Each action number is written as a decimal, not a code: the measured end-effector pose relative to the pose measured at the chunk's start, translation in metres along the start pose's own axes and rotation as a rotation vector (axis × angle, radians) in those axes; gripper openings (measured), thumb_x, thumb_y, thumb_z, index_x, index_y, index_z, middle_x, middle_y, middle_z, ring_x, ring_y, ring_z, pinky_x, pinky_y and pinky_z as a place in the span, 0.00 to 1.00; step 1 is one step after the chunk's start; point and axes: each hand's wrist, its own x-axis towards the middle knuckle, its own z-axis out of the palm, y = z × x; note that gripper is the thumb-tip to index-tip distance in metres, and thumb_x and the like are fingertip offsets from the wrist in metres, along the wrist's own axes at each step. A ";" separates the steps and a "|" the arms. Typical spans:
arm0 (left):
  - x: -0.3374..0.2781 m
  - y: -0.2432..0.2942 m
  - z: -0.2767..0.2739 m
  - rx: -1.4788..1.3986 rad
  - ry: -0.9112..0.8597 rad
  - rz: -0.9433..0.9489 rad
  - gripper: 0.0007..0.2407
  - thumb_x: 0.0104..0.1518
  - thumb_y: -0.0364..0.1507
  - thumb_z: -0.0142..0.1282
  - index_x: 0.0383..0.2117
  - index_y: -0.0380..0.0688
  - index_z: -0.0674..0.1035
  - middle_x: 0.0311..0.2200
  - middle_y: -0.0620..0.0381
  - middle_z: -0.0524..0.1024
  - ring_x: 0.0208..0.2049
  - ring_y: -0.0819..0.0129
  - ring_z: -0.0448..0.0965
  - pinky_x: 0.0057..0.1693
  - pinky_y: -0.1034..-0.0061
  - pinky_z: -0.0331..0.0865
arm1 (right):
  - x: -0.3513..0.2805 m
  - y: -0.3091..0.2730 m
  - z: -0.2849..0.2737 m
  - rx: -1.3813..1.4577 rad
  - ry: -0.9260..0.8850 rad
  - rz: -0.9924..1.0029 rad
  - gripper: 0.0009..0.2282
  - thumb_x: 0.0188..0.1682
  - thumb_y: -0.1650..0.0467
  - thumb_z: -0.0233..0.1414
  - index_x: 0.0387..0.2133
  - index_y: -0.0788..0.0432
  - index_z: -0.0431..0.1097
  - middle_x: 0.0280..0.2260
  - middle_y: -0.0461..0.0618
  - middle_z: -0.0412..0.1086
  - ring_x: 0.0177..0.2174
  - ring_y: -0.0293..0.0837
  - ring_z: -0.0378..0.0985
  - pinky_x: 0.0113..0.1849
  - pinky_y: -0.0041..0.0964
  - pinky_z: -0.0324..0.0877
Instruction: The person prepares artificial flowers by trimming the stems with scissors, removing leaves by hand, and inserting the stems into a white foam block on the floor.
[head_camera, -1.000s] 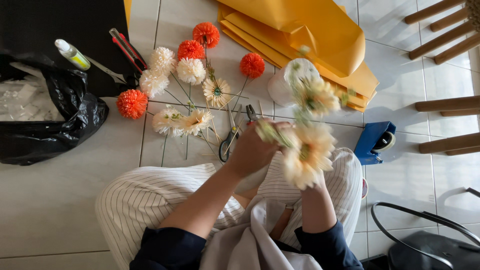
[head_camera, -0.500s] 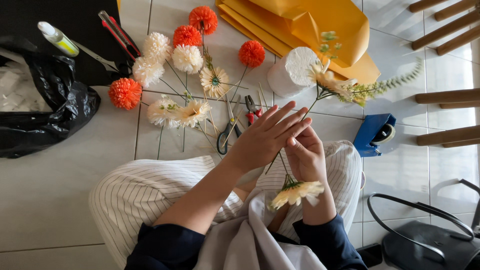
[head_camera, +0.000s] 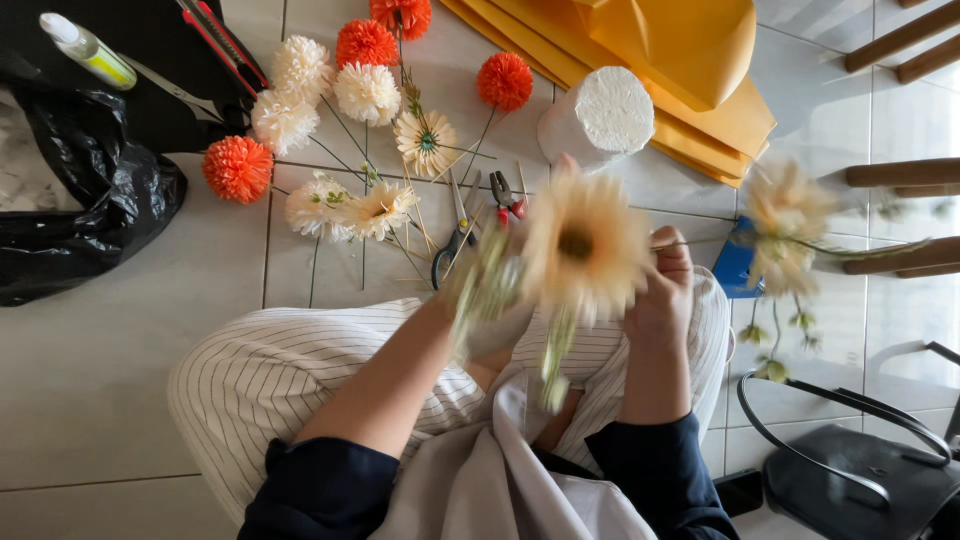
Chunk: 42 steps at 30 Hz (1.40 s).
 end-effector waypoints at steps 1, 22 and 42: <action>-0.014 -0.025 0.019 0.566 0.123 0.171 0.05 0.48 0.26 0.55 0.30 0.45 0.77 0.25 0.54 0.73 0.27 0.56 0.75 0.35 0.61 0.68 | 0.002 -0.002 -0.003 0.006 0.020 -0.019 0.05 0.44 0.84 0.46 0.29 0.65 0.59 0.32 0.58 0.66 0.31 0.49 0.74 0.34 0.40 0.74; 0.039 0.048 -0.072 0.196 -0.499 -0.644 0.10 0.58 0.25 0.33 0.37 0.42 0.71 0.32 0.48 0.74 0.37 0.50 0.78 0.41 0.56 0.72 | 0.021 0.031 -0.008 0.105 0.573 0.167 0.14 0.50 0.58 0.44 0.24 0.54 0.66 0.26 0.40 0.65 0.22 0.32 0.57 0.23 0.23 0.54; 0.009 -0.019 -0.126 0.423 -0.482 -1.279 0.26 0.46 0.33 0.63 0.49 0.33 0.66 0.47 0.38 0.65 0.45 0.39 0.72 0.50 0.44 0.64 | 0.022 0.076 -0.019 -0.018 0.556 0.306 0.15 0.52 0.58 0.39 0.20 0.50 0.62 0.20 0.40 0.63 0.20 0.35 0.62 0.19 0.21 0.54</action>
